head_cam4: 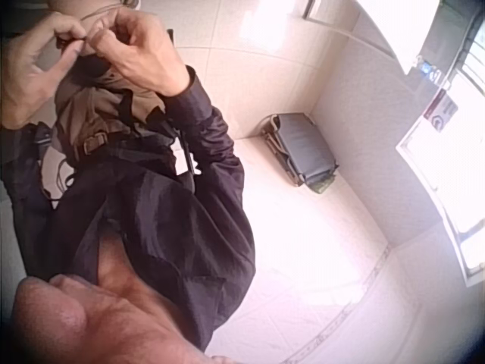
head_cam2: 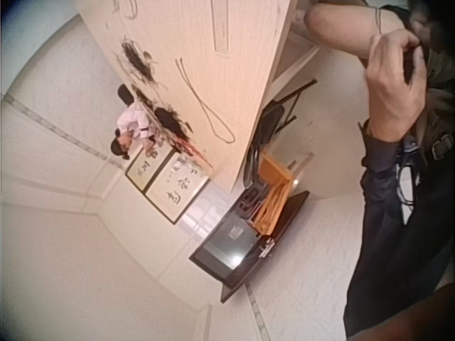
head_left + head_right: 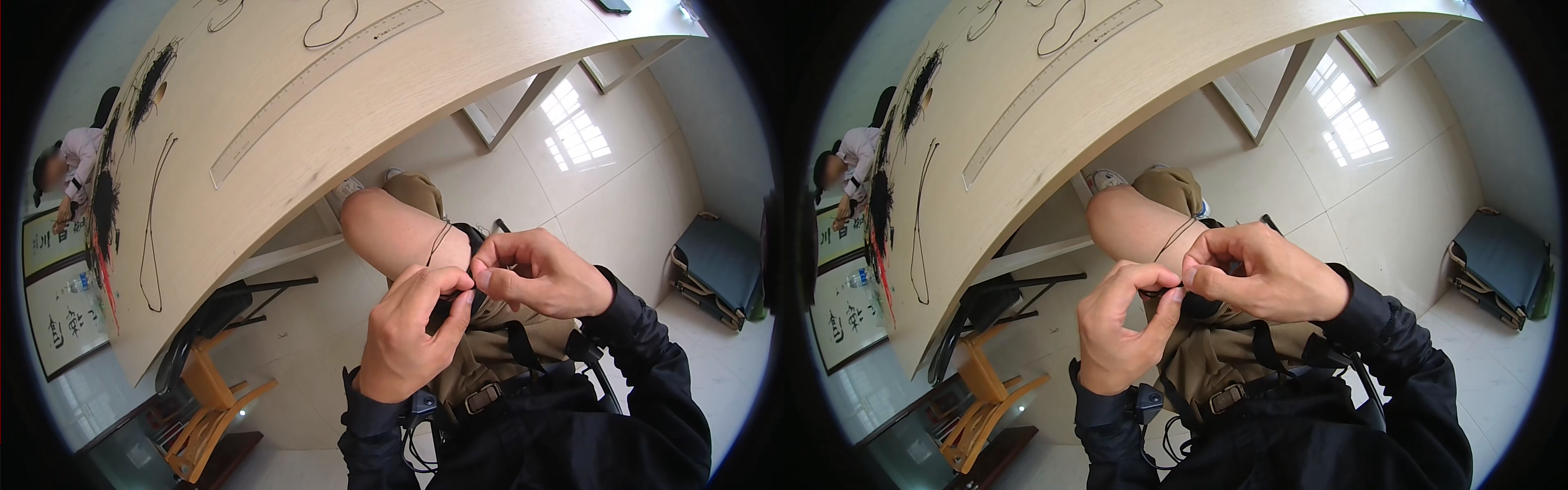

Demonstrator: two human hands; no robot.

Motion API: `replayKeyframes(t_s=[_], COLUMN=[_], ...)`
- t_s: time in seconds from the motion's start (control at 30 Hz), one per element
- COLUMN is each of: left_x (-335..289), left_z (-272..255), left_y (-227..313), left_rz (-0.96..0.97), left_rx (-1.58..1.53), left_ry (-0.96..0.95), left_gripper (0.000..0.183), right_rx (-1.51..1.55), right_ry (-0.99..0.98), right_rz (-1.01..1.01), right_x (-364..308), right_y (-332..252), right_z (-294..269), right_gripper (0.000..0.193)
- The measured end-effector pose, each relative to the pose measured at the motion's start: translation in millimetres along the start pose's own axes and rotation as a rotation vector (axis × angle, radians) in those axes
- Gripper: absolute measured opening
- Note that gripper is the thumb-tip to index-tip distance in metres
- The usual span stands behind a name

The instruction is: The person sits with legs crossed and braids a black cord by hand. They repeatedly wrap the cord around their knee to hold it in place while twisting and pulling the strands to form a braid.

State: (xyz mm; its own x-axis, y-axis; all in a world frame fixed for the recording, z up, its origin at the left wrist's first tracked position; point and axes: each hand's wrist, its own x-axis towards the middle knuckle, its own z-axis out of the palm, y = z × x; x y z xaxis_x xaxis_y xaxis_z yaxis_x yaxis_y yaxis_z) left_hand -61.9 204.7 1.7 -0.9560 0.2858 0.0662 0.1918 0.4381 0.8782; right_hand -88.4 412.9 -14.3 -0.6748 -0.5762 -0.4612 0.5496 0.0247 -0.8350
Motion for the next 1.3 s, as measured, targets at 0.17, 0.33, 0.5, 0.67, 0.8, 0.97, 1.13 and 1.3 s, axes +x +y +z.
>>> replayKeyframes(t_s=[0.17,0.33,0.5,0.67,0.8,0.97,1.13,1.3], left_x=[0,0,2,1,-1,-2,1,-1], left_z=[5,4,6,9,12,7,8,7], left_y=[2,0,-1,-5,-7,-8,-8,-4], left_rz=[-0.020,-0.003,0.018,0.012,0.047,0.163,0.235,0.127], left_rx=[-0.043,0.033,0.053,0.113,0.207,0.306,0.237,0.156], left_ry=[0.042,0.048,0.070,0.074,0.081,0.065,0.114,0.115], left_gripper=[0.018,0.016,0.015,0.014,0.015,0.017,0.022,0.021], right_rx=[0.017,-0.045,-0.438,-0.469,-0.460,-0.456,-0.492,-0.386], right_ry=[-0.013,0.162,0.183,0.118,0.095,0.147,0.182,0.085], right_rz=[0.073,-0.213,-0.447,-0.369,-0.298,-0.420,-0.552,-0.358], right_x=[1,0,1,-1,-2,-1,5,1], right_y=[-4,5,8,4,7,7,10,8], right_z=[1,5,0,1,2,4,3,-1], right_gripper=[0.023,0.019,0.015,0.013,0.014,0.019,0.018,0.018])
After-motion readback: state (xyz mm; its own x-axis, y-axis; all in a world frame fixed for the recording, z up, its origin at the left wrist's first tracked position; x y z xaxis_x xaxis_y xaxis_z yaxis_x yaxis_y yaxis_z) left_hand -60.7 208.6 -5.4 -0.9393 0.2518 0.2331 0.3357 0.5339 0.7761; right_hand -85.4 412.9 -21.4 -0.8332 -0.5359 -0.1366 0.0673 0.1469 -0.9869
